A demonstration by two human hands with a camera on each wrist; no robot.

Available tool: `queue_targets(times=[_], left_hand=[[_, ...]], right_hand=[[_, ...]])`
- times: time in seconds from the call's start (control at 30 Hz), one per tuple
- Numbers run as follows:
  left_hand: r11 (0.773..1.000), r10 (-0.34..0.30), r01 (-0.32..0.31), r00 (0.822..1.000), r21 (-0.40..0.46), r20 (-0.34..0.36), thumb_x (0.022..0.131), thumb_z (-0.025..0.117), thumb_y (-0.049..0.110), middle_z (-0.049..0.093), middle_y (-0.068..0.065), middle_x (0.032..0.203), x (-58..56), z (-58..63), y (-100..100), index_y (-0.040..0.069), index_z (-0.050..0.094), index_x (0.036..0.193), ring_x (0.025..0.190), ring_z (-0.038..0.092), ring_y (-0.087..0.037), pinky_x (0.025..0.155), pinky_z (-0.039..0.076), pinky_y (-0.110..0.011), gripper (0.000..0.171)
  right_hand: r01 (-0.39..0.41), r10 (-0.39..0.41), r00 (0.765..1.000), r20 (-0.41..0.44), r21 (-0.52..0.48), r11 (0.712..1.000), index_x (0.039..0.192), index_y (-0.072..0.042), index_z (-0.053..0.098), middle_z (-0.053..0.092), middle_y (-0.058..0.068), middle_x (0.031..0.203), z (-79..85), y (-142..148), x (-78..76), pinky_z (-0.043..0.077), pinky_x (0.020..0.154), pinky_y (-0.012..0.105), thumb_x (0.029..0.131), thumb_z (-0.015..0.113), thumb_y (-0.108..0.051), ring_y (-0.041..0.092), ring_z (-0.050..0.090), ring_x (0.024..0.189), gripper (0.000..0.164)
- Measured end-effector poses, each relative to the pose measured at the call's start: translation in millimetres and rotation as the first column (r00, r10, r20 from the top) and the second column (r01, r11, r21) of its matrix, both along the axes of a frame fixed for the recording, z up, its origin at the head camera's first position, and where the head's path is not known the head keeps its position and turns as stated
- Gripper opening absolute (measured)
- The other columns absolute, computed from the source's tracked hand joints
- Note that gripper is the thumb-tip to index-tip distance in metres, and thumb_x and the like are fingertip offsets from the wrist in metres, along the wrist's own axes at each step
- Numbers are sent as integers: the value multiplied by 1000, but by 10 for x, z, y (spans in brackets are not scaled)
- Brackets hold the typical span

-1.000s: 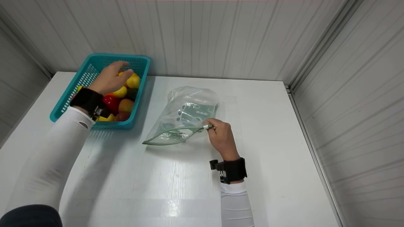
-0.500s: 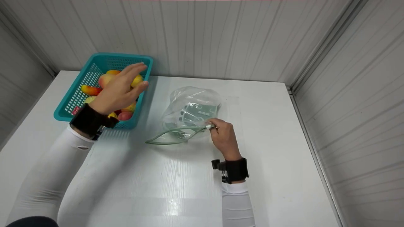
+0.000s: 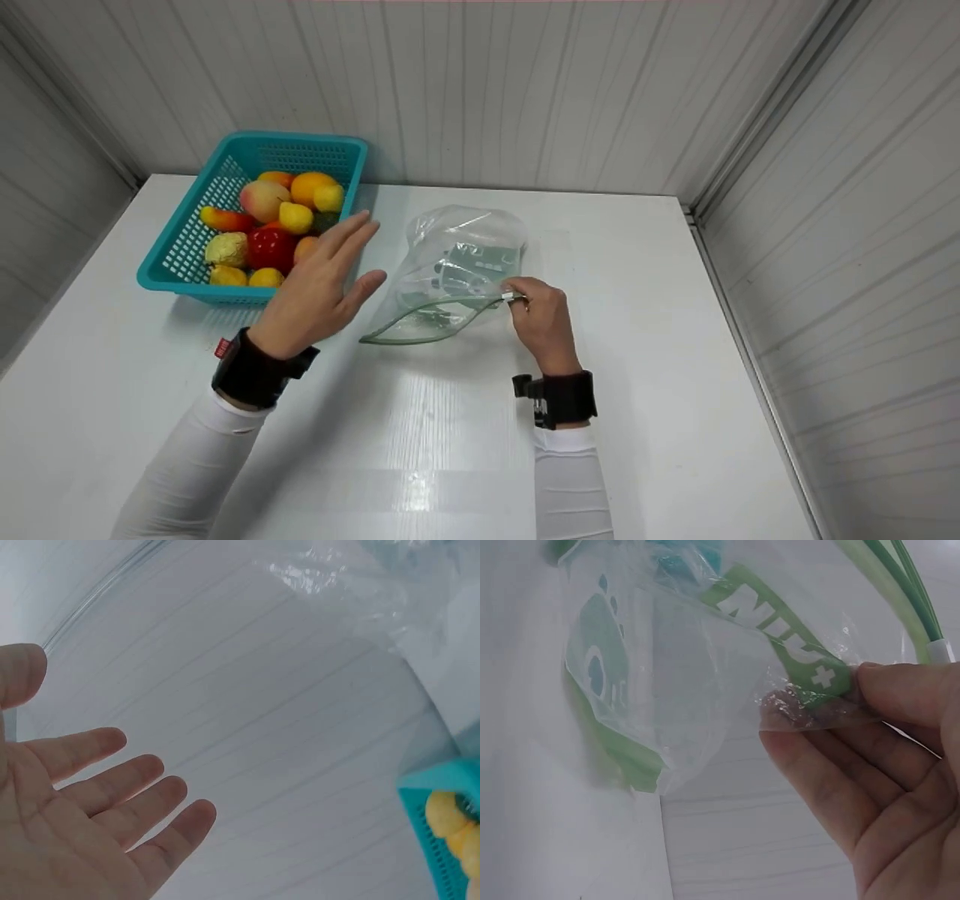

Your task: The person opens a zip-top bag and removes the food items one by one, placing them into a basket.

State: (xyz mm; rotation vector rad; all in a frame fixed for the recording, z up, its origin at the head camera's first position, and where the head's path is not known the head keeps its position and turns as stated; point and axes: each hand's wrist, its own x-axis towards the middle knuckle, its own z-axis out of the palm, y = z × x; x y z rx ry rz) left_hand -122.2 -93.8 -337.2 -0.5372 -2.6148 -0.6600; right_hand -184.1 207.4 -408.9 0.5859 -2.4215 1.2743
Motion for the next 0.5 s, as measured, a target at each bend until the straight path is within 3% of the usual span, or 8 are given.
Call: queue_targets(times=[0.17,0.3,0.5], left_hand=[[999,-28,27,998,24,64,105,56,44,42,-20,160,10,-232,58,1,44,154,145,43,-38,121,31,-53,66],[1000,-5,3,993,17,120,105,55,45,42,-20,159,-29,-389,97,1,45,154,146,41,-38,122,30,-54,66],[993,107,-96,973,-61,203,104,54,52,38,-17,163,-73,-525,131,5,42,157,152,32,-37,124,24,-55,72]], right_hand=[[34,-36,998,-53,-36,999,100,1,80,79,13,99,-68,-9,-155,47,72,6,87,61,13,27,75,90,26],[68,-72,993,-95,-45,997,100,0,80,79,12,99,-119,9,-328,48,75,9,91,65,8,29,75,91,20],[85,-82,996,-43,57,995,115,3,76,75,18,116,-87,98,-488,57,92,40,92,68,7,34,72,109,25]])
